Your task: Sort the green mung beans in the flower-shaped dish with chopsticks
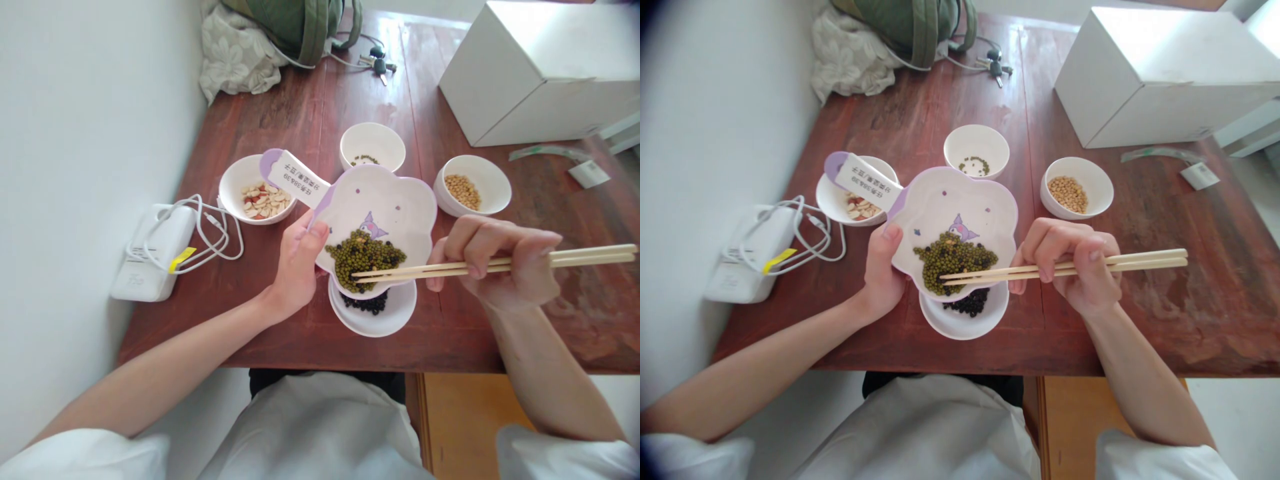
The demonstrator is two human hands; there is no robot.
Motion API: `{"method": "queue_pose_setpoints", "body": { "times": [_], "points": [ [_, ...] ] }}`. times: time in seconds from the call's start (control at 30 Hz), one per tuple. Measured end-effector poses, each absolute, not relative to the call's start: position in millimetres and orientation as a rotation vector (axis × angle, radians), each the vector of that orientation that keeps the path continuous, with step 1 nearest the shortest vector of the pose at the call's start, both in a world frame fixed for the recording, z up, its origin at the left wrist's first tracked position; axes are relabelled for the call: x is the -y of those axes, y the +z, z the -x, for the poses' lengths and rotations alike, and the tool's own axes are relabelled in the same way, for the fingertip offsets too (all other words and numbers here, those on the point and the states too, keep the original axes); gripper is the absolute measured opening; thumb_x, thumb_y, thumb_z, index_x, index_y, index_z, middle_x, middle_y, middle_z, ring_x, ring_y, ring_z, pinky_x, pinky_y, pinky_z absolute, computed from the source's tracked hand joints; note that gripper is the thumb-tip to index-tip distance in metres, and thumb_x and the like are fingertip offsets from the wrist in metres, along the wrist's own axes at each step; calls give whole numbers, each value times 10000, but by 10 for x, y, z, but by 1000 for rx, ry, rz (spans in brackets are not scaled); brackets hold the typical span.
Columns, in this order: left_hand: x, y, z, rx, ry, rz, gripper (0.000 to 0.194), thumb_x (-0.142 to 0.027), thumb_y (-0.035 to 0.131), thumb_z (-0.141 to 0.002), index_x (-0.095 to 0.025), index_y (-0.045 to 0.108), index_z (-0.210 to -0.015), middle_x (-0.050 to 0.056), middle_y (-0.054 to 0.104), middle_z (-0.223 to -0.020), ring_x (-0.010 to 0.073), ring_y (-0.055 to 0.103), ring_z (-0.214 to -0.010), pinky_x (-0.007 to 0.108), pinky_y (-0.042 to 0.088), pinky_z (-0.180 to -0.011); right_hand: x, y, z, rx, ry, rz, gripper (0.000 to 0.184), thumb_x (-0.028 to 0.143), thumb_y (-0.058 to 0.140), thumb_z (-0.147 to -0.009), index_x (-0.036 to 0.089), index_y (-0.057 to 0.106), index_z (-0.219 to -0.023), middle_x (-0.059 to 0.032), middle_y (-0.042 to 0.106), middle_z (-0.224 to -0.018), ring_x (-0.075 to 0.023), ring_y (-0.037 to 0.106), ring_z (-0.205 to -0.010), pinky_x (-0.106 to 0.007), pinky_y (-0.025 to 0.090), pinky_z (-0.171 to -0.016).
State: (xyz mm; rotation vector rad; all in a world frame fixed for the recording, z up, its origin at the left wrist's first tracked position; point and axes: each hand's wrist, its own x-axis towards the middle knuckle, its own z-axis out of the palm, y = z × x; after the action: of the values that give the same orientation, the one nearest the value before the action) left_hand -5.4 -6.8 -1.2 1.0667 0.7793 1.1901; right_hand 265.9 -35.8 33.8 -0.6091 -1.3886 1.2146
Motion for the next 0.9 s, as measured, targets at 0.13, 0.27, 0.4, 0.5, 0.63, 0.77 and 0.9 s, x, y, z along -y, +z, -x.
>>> {"method": "queue_pose_setpoints", "body": {
  "times": [0.13,0.27,0.4,0.5,0.63,0.77,0.9],
  "points": [
    [66,5,53,-781,1195,-1081,502,-713,669,-1022,-214,714,-985,-27,535,-658,110,419,-484,262,321,-406,362,316,-2657,1361,1207,609,516,565,583,-1081,224,839,-792,-118,672,-707,-284,724,-526,-444,488,-361],
    [56,16,50,-777,1213,-1096,499,-697,662,-1032,-209,686,-929,-25,529,-654,105,418,-487,259,307,-413,357,309,-2657,1380,1211,595,530,558,566,-1096,218,854,-809,-127,700,-723,-278,711,-515,-450,491,-367],
    [51,9,47,-782,1211,-1105,502,-701,662,-1027,-209,685,-931,-20,524,-652,113,421,-496,268,304,-419,333,283,-2674,1402,1203,588,521,589,595,-1087,227,862,-825,-129,722,-734,-267,691,-502,-437,510,-379],
    [56,12,45,-808,1201,-1090,514,-718,665,-1020,-213,691,-925,-14,523,-654,119,425,-501,287,309,-429,320,258,-2680,1393,1203,563,510,604,655,-1060,209,869,-820,-120,696,-720,-252,662,-474,-433,529,-390],
    [61,25,47,-824,1199,-1086,531,-738,675,-1005,-215,692,-913,-13,530,-651,119,428,-506,289,306,-429,318,250,-2667,1361,1213,558,494,605,702,-1035,198,868,-810,-117,692,-722,-243,648,-464,-440,555,-429],
    [51,22,47,-814,1206,-1085,532,-741,693,-996,-213,693,-929,-18,538,-653,112,434,-497,274,303,-416,305,265,-2654,1357,1199,566,534,585,622,-1080,206,863,-792,-106,663,-682,-249,649,-478,-471,588,-495],
    [42,29,37,-781,1221,-1069,510,-719,702,-998,-216,684,-919,-22,546,-643,108,443,-471,268,295,-394,277,264,-2660,1389,1176,569,561,573,577,-1100,210,850,-771,-94,631,-658,-253,651,-478,-456,554,-467]
  ]
}}
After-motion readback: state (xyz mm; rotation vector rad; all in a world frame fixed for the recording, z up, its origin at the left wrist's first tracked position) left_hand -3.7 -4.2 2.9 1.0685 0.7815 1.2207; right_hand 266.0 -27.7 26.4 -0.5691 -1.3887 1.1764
